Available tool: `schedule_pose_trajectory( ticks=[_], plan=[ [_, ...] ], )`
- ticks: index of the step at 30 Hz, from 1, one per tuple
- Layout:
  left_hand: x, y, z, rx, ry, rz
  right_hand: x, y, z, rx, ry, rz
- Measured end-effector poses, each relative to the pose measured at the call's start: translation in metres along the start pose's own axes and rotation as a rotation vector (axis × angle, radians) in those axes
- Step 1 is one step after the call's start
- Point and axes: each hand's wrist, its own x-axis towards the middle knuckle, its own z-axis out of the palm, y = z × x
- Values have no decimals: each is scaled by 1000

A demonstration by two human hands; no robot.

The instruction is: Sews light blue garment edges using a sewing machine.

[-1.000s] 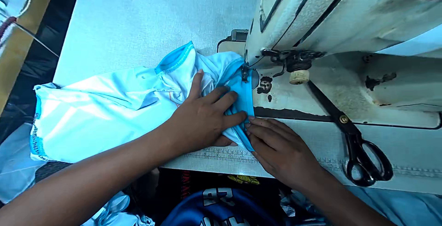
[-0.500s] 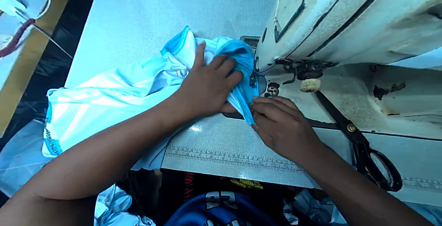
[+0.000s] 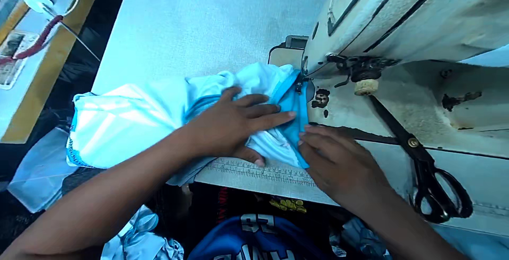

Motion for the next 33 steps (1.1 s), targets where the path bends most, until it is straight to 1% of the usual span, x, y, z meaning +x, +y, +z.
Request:
schedule_pose_trajectory(
  ticks=[1,2,3,5,6,8,13,26,33],
  plan=[
    [5,3,-10,50,-80,-61,-4,0,7,-3,-43,2],
    [12,12,-17,93,-98,-91,-8,0,12,-4,-64,6],
    [20,22,-20,122,-53,-87,-10,0,15,-2,-61,8],
    [37,36,-11,81,72,-9,-12,3,15,14,-31,-8],
    [41,37,-1,47,78,22,-14,5,13,27,-25,-15],
    [38,37,16,59,15,-10,-19,8,9,59,-21,-29],
    [18,47,28,139,3,-73,-31,9,8,78,-35,-35],
    [34,6,18,139,-12,-27,-3,25,13,4,-57,-57],
    [48,-23,17,139,-21,-2,21,40,15,-51,-45,-110]
  ],
)
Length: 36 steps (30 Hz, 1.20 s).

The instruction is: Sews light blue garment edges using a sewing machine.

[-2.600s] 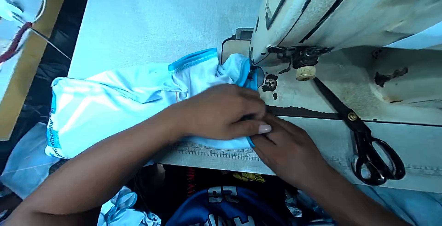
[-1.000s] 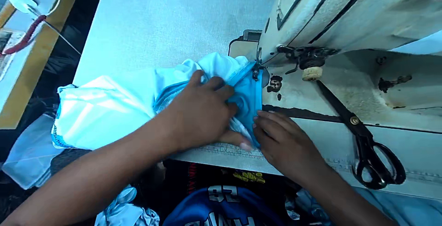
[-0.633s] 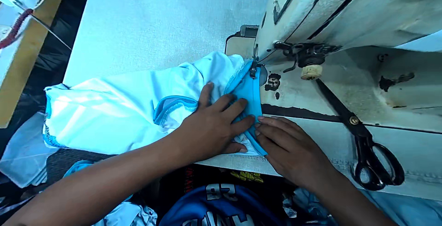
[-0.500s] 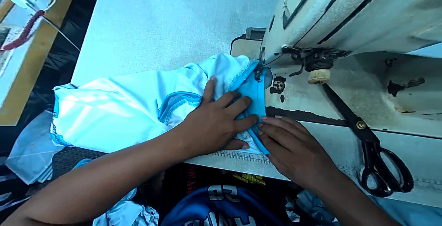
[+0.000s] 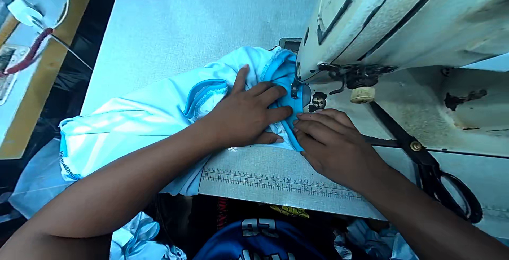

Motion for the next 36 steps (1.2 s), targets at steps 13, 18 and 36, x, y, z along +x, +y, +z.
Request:
schedule_pose_trajectory(
  ticks=[13,18,36],
  plan=[
    [-5,83,-59,-309,16,226,14,-1,-14,136,-65,48],
    [1,38,-11,-341,168,60,-25,-35,-5,111,70,64],
    [-15,37,6,-3,71,-38,-23,-13,-3,46,-6,1]
  ],
)
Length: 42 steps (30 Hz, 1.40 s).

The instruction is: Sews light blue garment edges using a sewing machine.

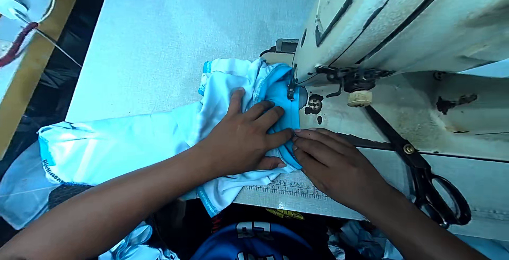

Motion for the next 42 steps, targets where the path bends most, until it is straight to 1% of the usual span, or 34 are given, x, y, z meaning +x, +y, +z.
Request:
schedule_pose_trajectory(
  ticks=[10,13,15,16,17,19,21,23,24,25,26,28,29,30,32,34,37,42],
  plan=[
    [19,-38,4,0,-18,6,28,27,2,-35,-3,-41],
    [28,-46,0,67,20,-50,36,36,4,-57,21,-43],
    [30,-36,-16,153,36,-101,39,39,6,-47,31,-24],
    [29,-23,-31,159,45,-95,40,41,6,-36,35,-14],
    [26,-5,-48,126,58,-45,42,42,6,-14,35,-5],
    [17,30,-68,-30,78,137,44,37,0,54,14,30],
    [13,48,-59,-226,148,250,44,20,-12,99,20,52],
    [11,41,-37,-450,278,283,37,3,-21,103,78,47],
    [9,34,-25,-526,315,276,31,-3,-23,80,100,33],
    [4,26,-16,-525,304,245,24,-7,-21,56,113,28],
    [-1,18,-10,-445,249,186,16,-9,-18,38,109,32],
    [-11,14,-6,-134,62,40,2,-12,-8,31,81,53],
    [-11,18,-9,-26,13,-7,-2,-14,-2,32,70,59],
    [-9,24,-13,42,5,-29,-5,-15,3,31,64,63],
    [-1,35,-18,53,8,-28,-8,-15,7,49,76,63],
    [5,34,-12,-22,2,-1,-9,-12,6,63,83,50],
    [0,33,-4,-12,11,10,-14,-9,1,102,63,39],
    [-8,37,2,22,19,-5,-16,-9,0,94,41,31]
  ],
)
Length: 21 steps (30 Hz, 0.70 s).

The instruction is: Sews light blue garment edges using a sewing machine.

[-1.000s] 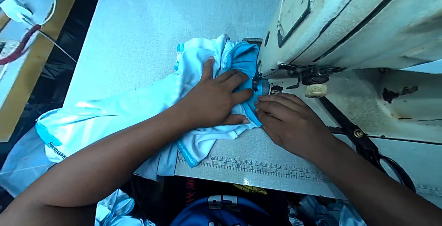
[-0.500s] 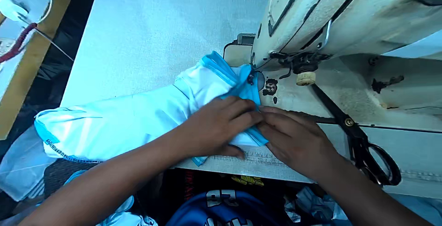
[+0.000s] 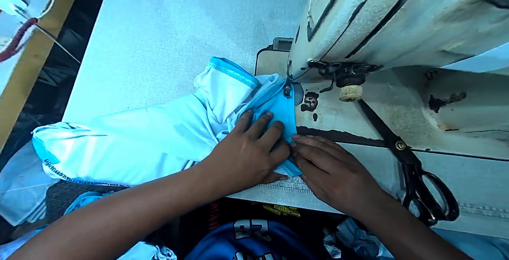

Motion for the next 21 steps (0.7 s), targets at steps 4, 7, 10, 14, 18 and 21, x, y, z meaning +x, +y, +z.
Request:
schedule_pose_trajectory(
  ticks=[4,7,10,14,18,21],
  plan=[
    [5,-10,1,-17,-10,-7,9,5,0,-12,-9,-14],
    [9,-19,0,-36,-26,-7,16,11,0,-30,-28,-30],
    [14,-30,0,-44,-35,-8,24,17,0,-43,-40,-37],
    [24,-48,-1,-98,-56,-9,34,26,2,-46,-28,-42],
    [36,-59,-16,-8,-129,-83,46,35,6,-65,6,-50],
    [35,-22,-57,129,-34,-123,53,34,4,-41,13,-23]
  ],
)
